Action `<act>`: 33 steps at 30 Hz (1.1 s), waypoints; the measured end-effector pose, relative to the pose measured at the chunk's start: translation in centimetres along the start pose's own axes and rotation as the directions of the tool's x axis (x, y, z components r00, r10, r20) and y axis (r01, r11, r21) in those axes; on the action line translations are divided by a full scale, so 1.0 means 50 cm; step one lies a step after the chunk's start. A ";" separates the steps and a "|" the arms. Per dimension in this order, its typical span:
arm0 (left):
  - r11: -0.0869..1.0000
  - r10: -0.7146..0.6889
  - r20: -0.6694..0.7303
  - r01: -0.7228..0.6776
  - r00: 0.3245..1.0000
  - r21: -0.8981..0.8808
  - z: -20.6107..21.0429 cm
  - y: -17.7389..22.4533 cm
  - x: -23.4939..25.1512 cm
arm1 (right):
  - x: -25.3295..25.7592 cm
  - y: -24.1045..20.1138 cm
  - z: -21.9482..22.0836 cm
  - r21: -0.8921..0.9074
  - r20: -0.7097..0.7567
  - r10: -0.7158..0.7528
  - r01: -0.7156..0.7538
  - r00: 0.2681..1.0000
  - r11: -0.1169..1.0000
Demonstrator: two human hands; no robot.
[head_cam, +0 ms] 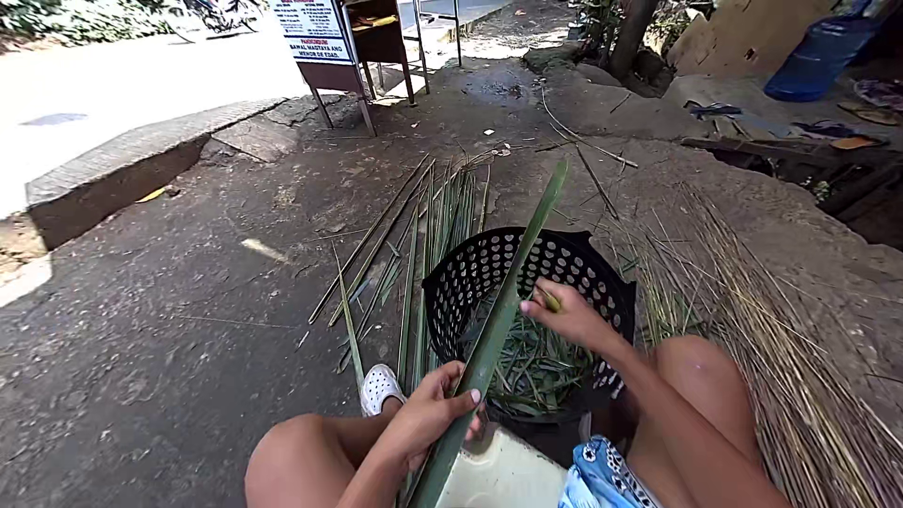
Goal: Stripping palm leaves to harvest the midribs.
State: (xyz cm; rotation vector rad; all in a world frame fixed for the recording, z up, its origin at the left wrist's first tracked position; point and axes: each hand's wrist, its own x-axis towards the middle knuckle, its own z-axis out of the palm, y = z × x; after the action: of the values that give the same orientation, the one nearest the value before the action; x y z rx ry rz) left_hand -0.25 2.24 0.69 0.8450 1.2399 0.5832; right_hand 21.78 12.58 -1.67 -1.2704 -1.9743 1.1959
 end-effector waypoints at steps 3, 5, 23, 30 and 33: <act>0.999 0.037 -0.067 -0.039 0.997 -0.025 0.017 0.008 0.000 | -0.035 -0.006 0.045 -0.102 0.275 -0.215 0.251 0.937 0.963; 0.999 0.050 -0.061 -0.051 0.997 -0.018 0.026 0.010 -0.003 | -0.063 -0.010 0.080 -0.197 0.202 -0.364 0.402 0.909 0.894; 0.999 0.036 0.007 -0.036 0.999 0.013 0.041 0.008 0.064 | 0.059 -0.019 -0.056 -0.116 -0.406 0.542 -0.630 0.735 0.768; 0.994 0.069 0.058 -0.064 0.996 -0.087 0.023 0.001 0.106 | -0.031 -0.021 0.084 -0.269 -0.075 0.271 -0.281 0.960 0.921; 0.990 0.064 0.126 -0.046 0.990 -0.135 0.029 -0.015 0.124 | -0.003 -0.014 0.072 -0.288 -0.079 0.387 -0.393 0.919 0.873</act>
State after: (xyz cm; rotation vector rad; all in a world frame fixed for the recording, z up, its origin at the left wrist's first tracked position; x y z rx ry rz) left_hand 2.66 6.30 -3.30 0.7950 1.0509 0.6379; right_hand 18.75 10.88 -2.81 -1.9022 -1.9971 1.0761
